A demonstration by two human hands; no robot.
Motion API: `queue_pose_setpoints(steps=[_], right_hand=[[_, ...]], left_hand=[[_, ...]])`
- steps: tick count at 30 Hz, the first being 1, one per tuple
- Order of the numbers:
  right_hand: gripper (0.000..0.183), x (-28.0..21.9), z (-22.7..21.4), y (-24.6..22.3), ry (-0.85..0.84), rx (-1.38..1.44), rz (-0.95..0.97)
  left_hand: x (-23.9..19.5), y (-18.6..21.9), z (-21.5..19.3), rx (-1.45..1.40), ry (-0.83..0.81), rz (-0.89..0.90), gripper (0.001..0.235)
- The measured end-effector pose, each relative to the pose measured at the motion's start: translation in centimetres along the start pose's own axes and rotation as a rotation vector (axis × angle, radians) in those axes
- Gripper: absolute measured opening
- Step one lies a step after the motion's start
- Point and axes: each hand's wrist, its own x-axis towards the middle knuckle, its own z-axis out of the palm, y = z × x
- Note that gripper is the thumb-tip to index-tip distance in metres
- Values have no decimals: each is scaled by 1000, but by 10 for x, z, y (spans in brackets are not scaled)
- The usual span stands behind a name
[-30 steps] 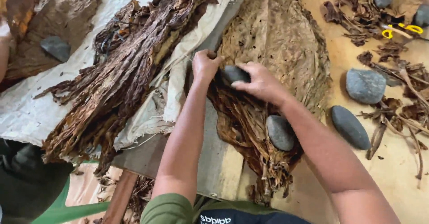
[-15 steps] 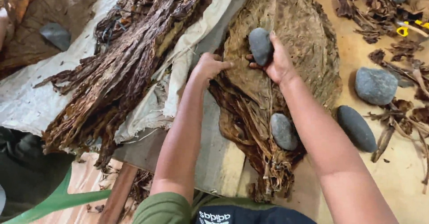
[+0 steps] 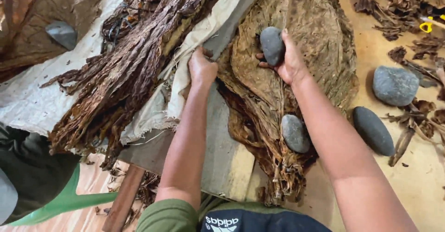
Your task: Removing the central stems from dried tobacco leaves by hand on a workbench
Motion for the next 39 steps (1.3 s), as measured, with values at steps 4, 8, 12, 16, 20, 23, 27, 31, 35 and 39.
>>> queue_pose_setpoints(steps=[4,8,12,16,20,23,27,31,35,39], right_hand=[[52,-2,3,1,-4,-8,-10],[53,2,0,3,-17,8,-22],[53,0,3,2,-22,18,-13],[51,5,-1,4,-9,33,-17],[50,4,-1,5,-9,49,0],[47,2,0,5,-7,34,-6],[47,3,-1,5,-24,8,-8],[48,-1,3,4,2,-4,-28],[55,-9,3,3,-64,-28,-50],[62,-14,3,3,-141,-64,-98]], left_hand=[[-17,38,-3,299,-17,44,30],[4,42,25,377,78,174,18],[7,58,34,418,-132,145,47],[21,56,43,375,-105,144,28],[19,37,34,-204,-180,-63,46],[15,22,15,-532,-159,-175,51],[19,1,5,-649,-72,-226,31],[18,3,8,-632,2,-196,35],[-22,55,-13,-408,-120,-299,65],[-54,89,-29,-84,-255,-345,116]])
